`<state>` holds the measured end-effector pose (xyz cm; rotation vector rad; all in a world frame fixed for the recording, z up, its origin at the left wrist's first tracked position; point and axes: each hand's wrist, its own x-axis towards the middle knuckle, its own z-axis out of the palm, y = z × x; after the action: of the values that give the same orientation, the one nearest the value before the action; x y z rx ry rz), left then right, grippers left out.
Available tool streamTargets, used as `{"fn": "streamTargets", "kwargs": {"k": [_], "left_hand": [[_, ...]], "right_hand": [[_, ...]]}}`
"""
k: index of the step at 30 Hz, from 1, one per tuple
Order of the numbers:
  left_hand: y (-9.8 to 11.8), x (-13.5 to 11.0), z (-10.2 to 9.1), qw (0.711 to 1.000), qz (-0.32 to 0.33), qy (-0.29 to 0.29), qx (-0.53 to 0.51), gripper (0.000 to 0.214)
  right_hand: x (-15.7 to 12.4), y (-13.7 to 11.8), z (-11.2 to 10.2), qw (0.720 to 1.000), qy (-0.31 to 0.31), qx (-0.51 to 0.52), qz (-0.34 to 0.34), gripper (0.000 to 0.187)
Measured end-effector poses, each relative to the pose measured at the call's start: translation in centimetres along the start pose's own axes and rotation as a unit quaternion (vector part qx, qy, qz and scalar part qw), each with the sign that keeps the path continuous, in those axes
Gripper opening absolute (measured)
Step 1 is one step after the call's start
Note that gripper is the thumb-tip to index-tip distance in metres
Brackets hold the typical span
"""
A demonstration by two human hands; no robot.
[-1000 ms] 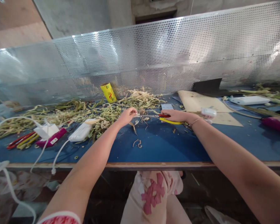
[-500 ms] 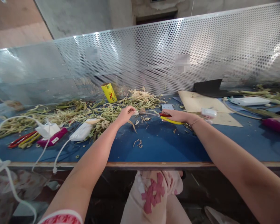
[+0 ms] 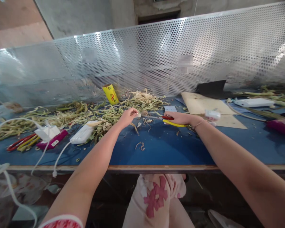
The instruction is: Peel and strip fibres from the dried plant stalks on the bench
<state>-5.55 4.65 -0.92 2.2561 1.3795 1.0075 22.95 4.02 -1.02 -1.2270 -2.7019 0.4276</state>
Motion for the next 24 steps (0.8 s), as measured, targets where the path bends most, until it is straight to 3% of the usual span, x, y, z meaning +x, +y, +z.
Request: {"fn": "streamTargets", "kwargs": {"k": [11, 24], "left_hand": [[1.1, -0.3, 0.1, 1.000, -0.017, -0.012, 0.005, 0.009], [0.4, -0.2, 0.3, 1.000, 0.012, -0.007, 0.002, 0.008]], "right_hand": [[0.1, 0.0, 0.0, 1.000, -0.003, 0.015, -0.015, 0.042], [-0.1, -0.2, -0.2, 1.000, -0.006, 0.022, -0.010, 0.038]]}}
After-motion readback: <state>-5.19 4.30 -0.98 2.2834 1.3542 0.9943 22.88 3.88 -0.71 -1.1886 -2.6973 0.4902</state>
